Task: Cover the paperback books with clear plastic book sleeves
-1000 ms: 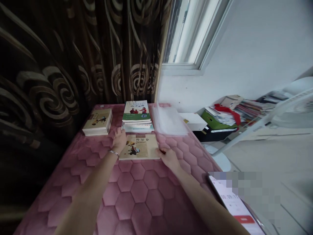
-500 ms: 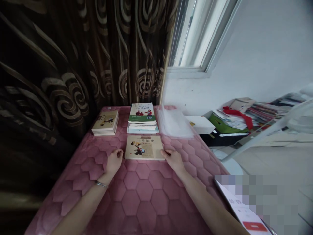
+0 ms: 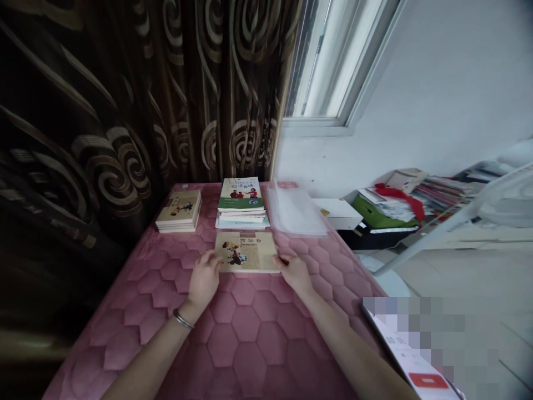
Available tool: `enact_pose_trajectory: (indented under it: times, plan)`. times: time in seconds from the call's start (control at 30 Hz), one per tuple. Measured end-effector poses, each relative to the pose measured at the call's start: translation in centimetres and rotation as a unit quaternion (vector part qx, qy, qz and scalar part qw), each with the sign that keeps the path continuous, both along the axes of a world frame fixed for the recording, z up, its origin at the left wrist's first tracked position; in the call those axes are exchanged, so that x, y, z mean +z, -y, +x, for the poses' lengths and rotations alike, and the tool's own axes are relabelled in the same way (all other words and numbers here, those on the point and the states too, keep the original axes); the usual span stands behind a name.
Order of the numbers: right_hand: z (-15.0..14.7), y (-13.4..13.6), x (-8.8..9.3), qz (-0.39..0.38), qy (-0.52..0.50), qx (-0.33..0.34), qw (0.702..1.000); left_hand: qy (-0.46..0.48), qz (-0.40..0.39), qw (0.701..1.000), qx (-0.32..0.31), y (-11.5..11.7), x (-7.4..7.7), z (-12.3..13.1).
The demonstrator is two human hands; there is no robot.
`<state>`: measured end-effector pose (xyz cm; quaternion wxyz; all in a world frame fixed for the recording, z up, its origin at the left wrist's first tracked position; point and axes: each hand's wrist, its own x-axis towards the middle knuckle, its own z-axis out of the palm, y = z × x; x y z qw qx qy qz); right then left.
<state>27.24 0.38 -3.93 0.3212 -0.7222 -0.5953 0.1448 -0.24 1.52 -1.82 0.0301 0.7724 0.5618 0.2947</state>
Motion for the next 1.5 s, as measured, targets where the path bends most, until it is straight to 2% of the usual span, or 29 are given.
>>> enact_pose_trajectory:
  times: [0.07, 0.13, 0.27, 0.33, 0.4, 0.6, 0.73, 0.87, 0.97, 1.1, 1.3, 1.4, 1.5]
  plan:
    - [-0.8, 0.6, 0.5, 0.063, 0.068, -0.019, 0.996, -0.052, 0.041, 0.993, -0.096, 0.4, 0.2, 0.7]
    - [-2.3, 1.2, 1.1, 0.121, 0.138, -0.003, 0.983, -0.072, 0.058, 0.985, -0.148, 0.5, 0.1, 1.7]
    - [-6.1, 2.0, 1.4, 0.134, 0.191, 0.149, 0.961, -0.084, 0.096, 0.977, -0.169, 0.0, -0.8, 3.4]
    - [-7.3, 1.7, 1.2, 0.128, 0.217, 0.189, 0.949, -0.092, 0.117, 0.973, -0.174, -0.4, -1.2, 3.7]
    - [-7.7, 1.3, 0.9, 0.128, 0.234, 0.201, 0.942, -0.102, 0.134, 0.968, -0.186, -0.8, -1.3, 3.6]
    - [-4.9, 1.0, 0.1, 0.155, 0.210, 0.176, 0.949, -0.109, 0.140, 0.962, -0.206, -1.4, -0.7, 0.6]
    - [-1.8, 1.8, -0.3, 0.171, 0.191, 0.141, 0.956, -0.117, 0.121, 0.968, -0.184, -1.5, -0.4, -2.2]
    - [0.7, 2.3, -0.9, 0.180, 0.179, 0.117, 0.960, -0.103, 0.119, 0.975, -0.154, -1.6, -0.9, -3.8]
    - [1.7, 2.2, -1.5, 0.177, 0.173, 0.116, 0.962, -0.088, 0.109, 0.980, -0.141, -1.7, -1.3, -4.1]
    - [2.3, 1.8, -2.1, 0.183, 0.126, 0.161, 0.962, -0.084, 0.097, 0.983, -0.129, -1.8, -1.5, -4.3]
    - [2.3, 2.0, -1.7, 0.149, 0.099, 0.169, 0.969, -0.091, 0.088, 0.984, -0.126, -1.7, -1.4, -4.5]
    - [2.4, 2.3, -1.2, 0.149, 0.108, 0.166, 0.969, -0.124, 0.102, 0.980, -0.119, -1.0, -1.0, -4.1]
    - [2.6, 2.2, -0.2, 0.145, 0.132, 0.192, 0.962, -0.202, 0.111, 0.967, -0.109, 0.4, -0.4, -2.3]
